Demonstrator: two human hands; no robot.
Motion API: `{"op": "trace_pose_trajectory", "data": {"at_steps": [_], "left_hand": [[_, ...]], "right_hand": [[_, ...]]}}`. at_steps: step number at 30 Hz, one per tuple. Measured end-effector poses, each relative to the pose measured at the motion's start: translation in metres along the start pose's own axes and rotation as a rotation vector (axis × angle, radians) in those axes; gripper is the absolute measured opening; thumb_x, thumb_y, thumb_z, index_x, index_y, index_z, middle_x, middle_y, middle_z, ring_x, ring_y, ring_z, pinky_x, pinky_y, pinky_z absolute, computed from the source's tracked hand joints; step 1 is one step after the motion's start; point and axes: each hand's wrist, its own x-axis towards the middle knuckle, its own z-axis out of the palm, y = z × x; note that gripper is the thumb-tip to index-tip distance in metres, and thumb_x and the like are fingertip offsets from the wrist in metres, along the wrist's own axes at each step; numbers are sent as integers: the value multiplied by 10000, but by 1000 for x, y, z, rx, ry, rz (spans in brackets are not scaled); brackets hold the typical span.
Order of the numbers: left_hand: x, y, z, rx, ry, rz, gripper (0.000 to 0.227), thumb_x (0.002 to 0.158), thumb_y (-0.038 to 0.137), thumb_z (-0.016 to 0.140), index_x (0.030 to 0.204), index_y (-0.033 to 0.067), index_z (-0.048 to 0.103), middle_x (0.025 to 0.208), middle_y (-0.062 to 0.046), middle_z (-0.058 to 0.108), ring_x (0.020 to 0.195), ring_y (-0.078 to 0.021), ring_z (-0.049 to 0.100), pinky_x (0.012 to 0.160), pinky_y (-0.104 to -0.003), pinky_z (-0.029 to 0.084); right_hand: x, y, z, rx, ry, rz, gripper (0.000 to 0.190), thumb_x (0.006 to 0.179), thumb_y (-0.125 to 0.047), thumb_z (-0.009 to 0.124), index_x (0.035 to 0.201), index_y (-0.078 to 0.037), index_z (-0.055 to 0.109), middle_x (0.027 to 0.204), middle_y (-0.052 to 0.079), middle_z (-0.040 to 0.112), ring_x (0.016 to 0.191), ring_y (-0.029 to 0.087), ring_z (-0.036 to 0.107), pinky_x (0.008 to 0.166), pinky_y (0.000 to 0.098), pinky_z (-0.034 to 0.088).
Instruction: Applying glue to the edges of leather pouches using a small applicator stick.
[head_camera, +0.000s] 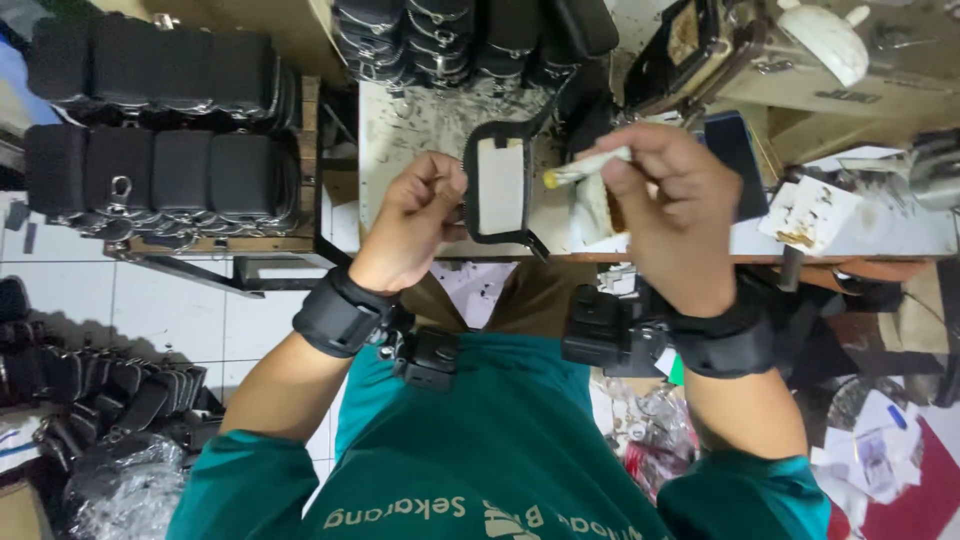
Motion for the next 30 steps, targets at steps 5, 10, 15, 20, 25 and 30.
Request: {"op": "trace_pose_trajectory", "data": {"at_steps": [5,10,15,20,25,30], "left_hand": [[1,-11,-2,23,60,11,68,1078,112,537,1024,118,579,739,64,483,605,-5,467,569,-235,604],[1,-13,2,7,115,15,68,1067,121,558,1049,65,591,723,64,507,596,-4,493,588,-287,664],[-5,1,10,29,117,45,53,1057,106,573,1030,66,596,701,56,508,583,6,481,581,-258,653],[-5,3,8,65,100,100,56,1060,81,575,1021,53,605,718,55,511,642,17,446,573,-226,613],[-5,-2,5,29,102,57,73,1062,102,574,1022,48,602,714,28,518,643,-7,512,587,-289,650],[-3,-2,3,3,105,81,57,1062,88,579,1029,46,599,712,39,512,644,2,505,568,-260,637]], "right_hand": [[15,7,38,62,31,13,129,1073,71,581,1178,26,642,1004,177,727,780,189,627,738,297,509],[22,19,55,157,37,46,122,1060,72,593,1148,11,653,910,188,735,678,143,558,693,282,423],[23,19,60,104,46,43,109,1061,31,613,1155,-6,655,1005,213,765,977,195,670,948,379,490],[22,20,63,1,63,20,113,1059,5,643,1158,-31,683,1000,200,772,987,191,644,958,364,460],[17,17,65,-93,79,0,90,1050,-27,681,1125,-59,718,974,166,778,897,231,623,913,354,477],[10,22,69,-137,89,-26,82,1043,-38,696,1108,-65,738,946,149,772,875,254,603,877,360,460]]}}
